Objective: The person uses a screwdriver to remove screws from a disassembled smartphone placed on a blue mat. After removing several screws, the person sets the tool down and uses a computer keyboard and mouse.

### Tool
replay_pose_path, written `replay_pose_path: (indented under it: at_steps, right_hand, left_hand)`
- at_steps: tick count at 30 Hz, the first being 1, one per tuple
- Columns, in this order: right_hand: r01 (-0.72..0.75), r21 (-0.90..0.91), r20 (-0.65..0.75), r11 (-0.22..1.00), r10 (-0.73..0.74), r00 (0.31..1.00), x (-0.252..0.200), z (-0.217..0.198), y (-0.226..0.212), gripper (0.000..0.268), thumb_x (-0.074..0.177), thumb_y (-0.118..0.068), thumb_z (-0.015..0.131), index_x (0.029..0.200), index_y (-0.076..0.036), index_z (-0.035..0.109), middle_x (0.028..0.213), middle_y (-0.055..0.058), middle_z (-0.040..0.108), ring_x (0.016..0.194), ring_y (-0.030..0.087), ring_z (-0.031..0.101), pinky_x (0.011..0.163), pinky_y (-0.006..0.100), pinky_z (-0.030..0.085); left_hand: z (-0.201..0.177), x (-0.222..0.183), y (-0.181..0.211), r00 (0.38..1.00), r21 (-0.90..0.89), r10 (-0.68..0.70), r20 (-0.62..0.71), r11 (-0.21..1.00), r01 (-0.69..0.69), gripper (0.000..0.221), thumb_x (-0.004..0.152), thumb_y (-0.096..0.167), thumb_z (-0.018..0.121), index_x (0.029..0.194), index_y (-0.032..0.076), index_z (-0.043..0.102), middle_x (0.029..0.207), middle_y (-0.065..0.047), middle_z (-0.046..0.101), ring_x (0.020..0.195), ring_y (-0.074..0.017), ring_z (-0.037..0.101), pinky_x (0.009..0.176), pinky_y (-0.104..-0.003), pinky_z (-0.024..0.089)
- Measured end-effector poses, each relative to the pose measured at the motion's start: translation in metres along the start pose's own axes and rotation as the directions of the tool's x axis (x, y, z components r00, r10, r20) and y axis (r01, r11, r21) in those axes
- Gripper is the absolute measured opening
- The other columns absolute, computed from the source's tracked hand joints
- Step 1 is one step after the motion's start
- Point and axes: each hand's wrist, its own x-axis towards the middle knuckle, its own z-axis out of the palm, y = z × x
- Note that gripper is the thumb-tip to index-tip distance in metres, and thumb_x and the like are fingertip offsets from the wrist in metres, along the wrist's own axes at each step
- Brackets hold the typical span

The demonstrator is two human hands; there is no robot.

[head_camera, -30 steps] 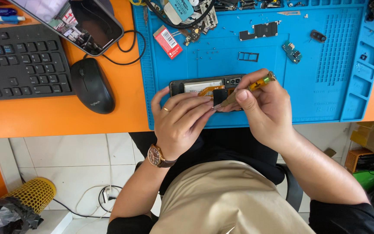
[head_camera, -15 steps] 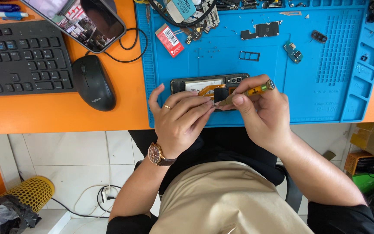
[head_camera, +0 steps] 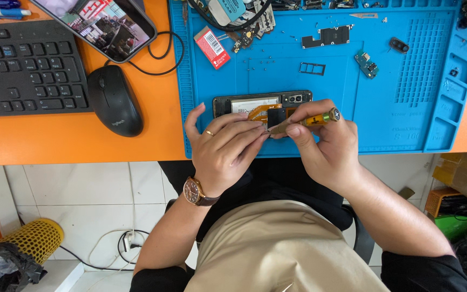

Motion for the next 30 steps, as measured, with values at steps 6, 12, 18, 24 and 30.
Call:
replay_pose_path:
  at_steps: [6, 12, 18, 24, 30]
  right_hand:
    - [0.056, -0.238, 0.027, 0.97, -0.051, 0.998, -0.009, -0.014, 0.005, 0.015, 0.108, -0.009, 0.065, 0.113, 0.005, 0.064, 0.094, 0.026, 0.079, 0.083, 0.051, 0.078, 0.066, 0.055, 0.065]
    - [0.151, -0.379, 0.039, 0.913, -0.148, 0.988, -0.02, -0.022, 0.011, 0.014, 0.107, -0.012, 0.069, 0.113, 0.0, 0.065, 0.098, 0.02, 0.083, 0.077, 0.049, 0.076, 0.06, 0.053, 0.063]
    - [0.224, -0.395, 0.063, 0.891, -0.217, 0.974, -0.013, -0.018, -0.004, 0.013, 0.106, -0.005, 0.069, 0.111, 0.006, 0.064, 0.09, 0.027, 0.08, 0.078, 0.054, 0.076, 0.06, 0.055, 0.062]
    - [0.24, -0.442, 0.1, 0.864, -0.218, 0.971, -0.017, -0.021, 0.001, 0.014, 0.102, -0.006, 0.076, 0.109, 0.003, 0.069, 0.097, 0.019, 0.082, 0.078, 0.047, 0.078, 0.063, 0.046, 0.063]
    - [0.252, -0.421, 0.236, 0.871, -0.163, 0.958, 0.004, -0.036, -0.044, 0.009, 0.1, -0.007, 0.077, 0.108, -0.003, 0.075, 0.115, 0.017, 0.077, 0.092, 0.044, 0.076, 0.066, 0.052, 0.064]
  left_hand:
    - [0.004, -0.004, -0.004, 0.998, 0.067, 0.042, 0.042, 0.997, -0.044, 0.026, 0.094, 0.024, 0.092, 0.115, 0.012, 0.083, 0.117, -0.001, 0.081, 0.11, -0.0264, 0.075, 0.115, -0.058, 0.045]
    - [0.015, -0.013, -0.008, 0.967, 0.207, 0.178, 0.183, 0.955, -0.215, 0.041, 0.101, 0.041, 0.082, 0.129, 0.01, 0.078, 0.143, -0.01, 0.071, 0.128, -0.0323, 0.068, 0.111, -0.055, 0.051]
    - [0.016, -0.013, -0.01, 0.959, 0.241, 0.198, 0.203, 0.939, -0.245, 0.038, 0.102, 0.04, 0.081, 0.126, 0.01, 0.079, 0.142, -0.012, 0.071, 0.129, -0.0316, 0.069, 0.108, -0.051, 0.054]
    - [0.016, -0.018, -0.011, 0.96, 0.24, 0.2, 0.198, 0.939, -0.245, 0.036, 0.102, 0.038, 0.08, 0.126, 0.011, 0.078, 0.14, -0.012, 0.072, 0.128, -0.0312, 0.069, 0.108, -0.052, 0.053]
    - [0.011, -0.013, -0.009, 0.954, 0.233, 0.212, 0.213, 0.937, -0.26, 0.035, 0.103, 0.036, 0.08, 0.127, 0.01, 0.078, 0.142, -0.012, 0.07, 0.131, -0.0315, 0.067, 0.11, -0.053, 0.052]
